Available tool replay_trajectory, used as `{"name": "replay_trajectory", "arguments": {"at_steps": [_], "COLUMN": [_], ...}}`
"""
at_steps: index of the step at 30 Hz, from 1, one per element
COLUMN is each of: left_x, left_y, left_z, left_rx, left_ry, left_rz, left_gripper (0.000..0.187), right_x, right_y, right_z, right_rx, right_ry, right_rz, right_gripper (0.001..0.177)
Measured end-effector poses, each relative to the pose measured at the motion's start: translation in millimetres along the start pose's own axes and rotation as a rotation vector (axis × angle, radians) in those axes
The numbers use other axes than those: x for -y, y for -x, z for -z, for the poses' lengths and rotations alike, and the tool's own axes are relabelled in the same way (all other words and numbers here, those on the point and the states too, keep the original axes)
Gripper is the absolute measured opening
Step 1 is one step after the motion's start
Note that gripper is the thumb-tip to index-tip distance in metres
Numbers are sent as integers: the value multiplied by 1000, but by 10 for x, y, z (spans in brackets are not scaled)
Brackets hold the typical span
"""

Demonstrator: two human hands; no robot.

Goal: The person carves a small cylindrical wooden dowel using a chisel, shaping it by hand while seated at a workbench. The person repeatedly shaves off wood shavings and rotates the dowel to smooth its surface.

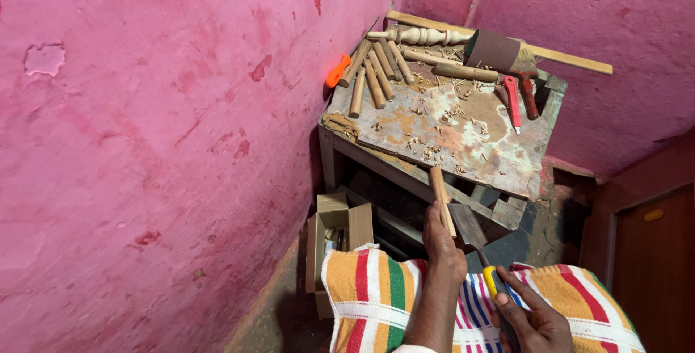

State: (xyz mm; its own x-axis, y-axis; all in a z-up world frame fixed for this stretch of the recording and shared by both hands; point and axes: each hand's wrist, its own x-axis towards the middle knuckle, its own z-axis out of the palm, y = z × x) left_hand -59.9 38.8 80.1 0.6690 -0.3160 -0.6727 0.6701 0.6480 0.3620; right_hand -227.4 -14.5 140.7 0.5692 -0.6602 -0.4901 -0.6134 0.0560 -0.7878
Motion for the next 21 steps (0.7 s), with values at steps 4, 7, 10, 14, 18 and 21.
{"name": "replay_trajectory", "arguments": {"at_steps": [4,7,10,14,18,21], "left_x": [9,-42,-75,-93,-1,45], "left_y": [3,54,75,5,-115,-157], "left_z": [-9,-39,-60,-72,-30,13], "left_rx": [67,59,-9,26,134,39], "left_ry": [102,107,34,185,316,275], "left_rz": [-33,-12,17,45,-15,-9], "left_gripper": [52,49,47,46,40,32], "right_x": [-12,-28,-57,-36,-59,-150], "right_y": [-26,-51,-67,-65,-68,-92], "right_z": [-3,-6,10,-15,-59,-101], "right_rx": [21,25,31,31,0,-6], "right_ry": [3,-28,-43,-13,11,-18], "right_rz": [32,32,49,19,19,64], "right_gripper": [43,44,43,43,43,43]}}
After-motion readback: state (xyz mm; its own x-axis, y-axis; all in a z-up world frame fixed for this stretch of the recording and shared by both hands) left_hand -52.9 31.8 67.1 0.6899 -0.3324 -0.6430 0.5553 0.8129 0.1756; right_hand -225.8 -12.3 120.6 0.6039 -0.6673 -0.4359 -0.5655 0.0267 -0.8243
